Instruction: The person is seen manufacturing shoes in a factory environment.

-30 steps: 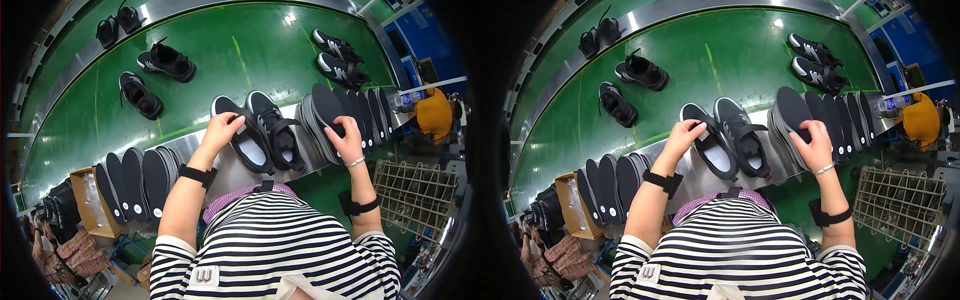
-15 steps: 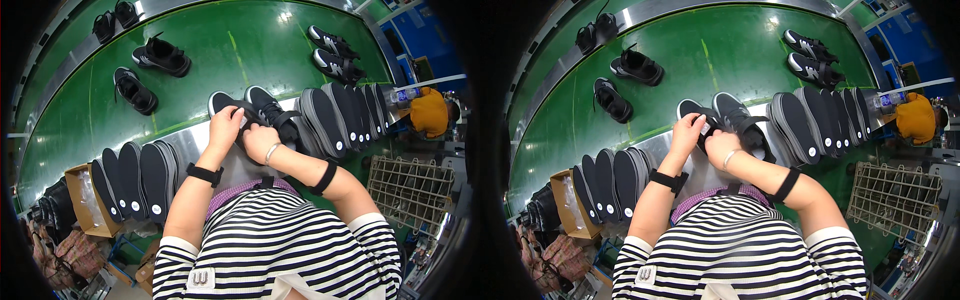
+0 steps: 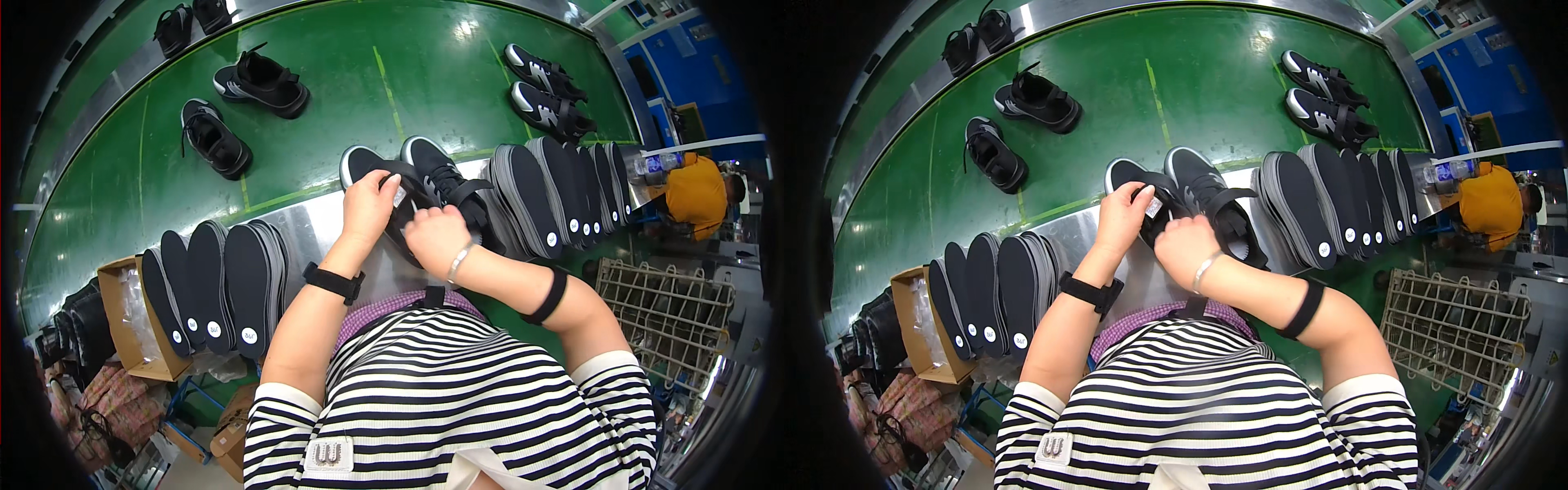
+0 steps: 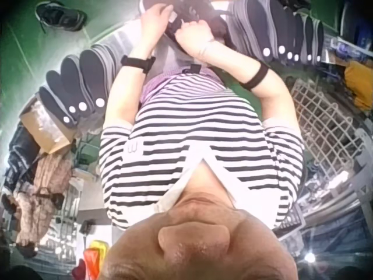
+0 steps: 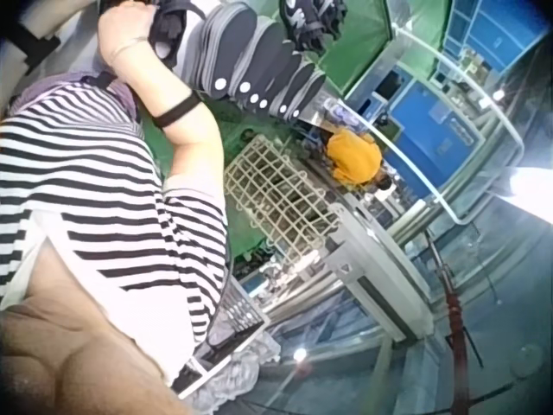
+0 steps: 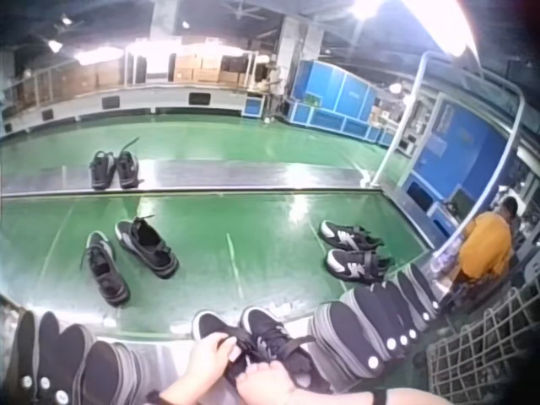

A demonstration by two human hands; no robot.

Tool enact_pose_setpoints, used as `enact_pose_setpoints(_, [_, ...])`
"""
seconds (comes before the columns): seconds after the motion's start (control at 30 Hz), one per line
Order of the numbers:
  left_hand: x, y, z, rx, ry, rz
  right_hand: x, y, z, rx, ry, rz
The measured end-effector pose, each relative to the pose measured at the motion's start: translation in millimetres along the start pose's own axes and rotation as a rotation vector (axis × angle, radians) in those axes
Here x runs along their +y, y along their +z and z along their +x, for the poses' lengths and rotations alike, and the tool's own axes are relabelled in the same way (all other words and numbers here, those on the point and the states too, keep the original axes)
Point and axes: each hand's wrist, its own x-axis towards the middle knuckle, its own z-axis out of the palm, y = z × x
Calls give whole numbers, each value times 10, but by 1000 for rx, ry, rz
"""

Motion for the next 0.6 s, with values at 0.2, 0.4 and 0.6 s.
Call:
enact_pose_setpoints(0.2, [-162, 27, 13, 41, 91, -175, 41, 173, 427, -348, 116, 292])
enact_pose_setpoints(0.4, [-52, 36, -120, 4, 66, -114, 74, 379, 428, -601, -174, -48])
enact_pose_setpoints(0.6, [-73, 93, -133, 0, 32, -115, 11, 364, 384, -600, -66, -171])
